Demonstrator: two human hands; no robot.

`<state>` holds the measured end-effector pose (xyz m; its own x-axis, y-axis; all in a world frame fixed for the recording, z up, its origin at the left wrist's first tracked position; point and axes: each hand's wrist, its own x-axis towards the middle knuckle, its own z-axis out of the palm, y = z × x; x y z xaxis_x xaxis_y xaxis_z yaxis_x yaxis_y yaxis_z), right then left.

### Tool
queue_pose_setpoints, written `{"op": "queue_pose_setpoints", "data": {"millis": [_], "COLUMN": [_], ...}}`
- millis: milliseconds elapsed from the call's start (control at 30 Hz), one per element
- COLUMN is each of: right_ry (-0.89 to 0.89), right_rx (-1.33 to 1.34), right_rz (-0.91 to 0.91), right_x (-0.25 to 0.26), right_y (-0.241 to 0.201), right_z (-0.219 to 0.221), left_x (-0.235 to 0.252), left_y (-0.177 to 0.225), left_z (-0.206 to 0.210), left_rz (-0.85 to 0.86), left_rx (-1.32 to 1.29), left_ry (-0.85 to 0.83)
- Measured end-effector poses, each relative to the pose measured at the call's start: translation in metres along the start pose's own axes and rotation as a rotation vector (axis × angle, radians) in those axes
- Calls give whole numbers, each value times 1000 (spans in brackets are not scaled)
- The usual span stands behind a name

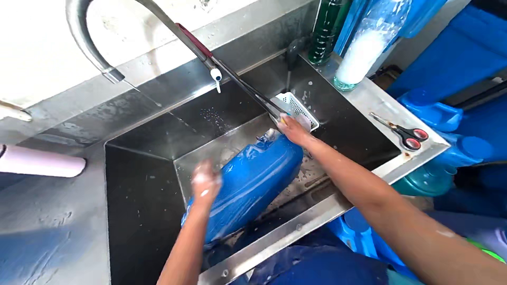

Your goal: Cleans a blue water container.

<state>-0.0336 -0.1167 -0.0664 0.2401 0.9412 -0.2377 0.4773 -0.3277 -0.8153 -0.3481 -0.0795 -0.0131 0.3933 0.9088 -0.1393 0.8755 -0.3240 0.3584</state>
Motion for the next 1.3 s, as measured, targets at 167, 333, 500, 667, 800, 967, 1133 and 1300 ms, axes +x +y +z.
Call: {"op": "queue_pose_setpoints", "data": {"millis": [167,333,500,667,800,967,1133,1300], "right_ry": [-216,-173,-285,66,130,-92,-2,-291], "right_rx": [-376,-87,-162,231,702,-121,-388,-356], "right_rz": [18,92,21,134,-88,-767,-225,-623], "right_x": [7,-21,-55,-19,-57,-139,-2,-117], "right_y": [-12,29,20,47,-9,-120,-81,-191], "right_z": [21,-8,5,-27,-82,25,7,177], "left_x": [82,57,47,39,9,-44,-57,-69], "left_y": [131,160,164,176,157,69,-42,-106], "left_z": [68,96,94,100,40,-29,-6,-5], "left_rz": [222,135,0,142,227,186,-50,-193], "left_rx": [57,74,109,179,-86,-633,-830,-807], "left_ry": [-417,-473,-493,-555,-378,144,505,454]}}
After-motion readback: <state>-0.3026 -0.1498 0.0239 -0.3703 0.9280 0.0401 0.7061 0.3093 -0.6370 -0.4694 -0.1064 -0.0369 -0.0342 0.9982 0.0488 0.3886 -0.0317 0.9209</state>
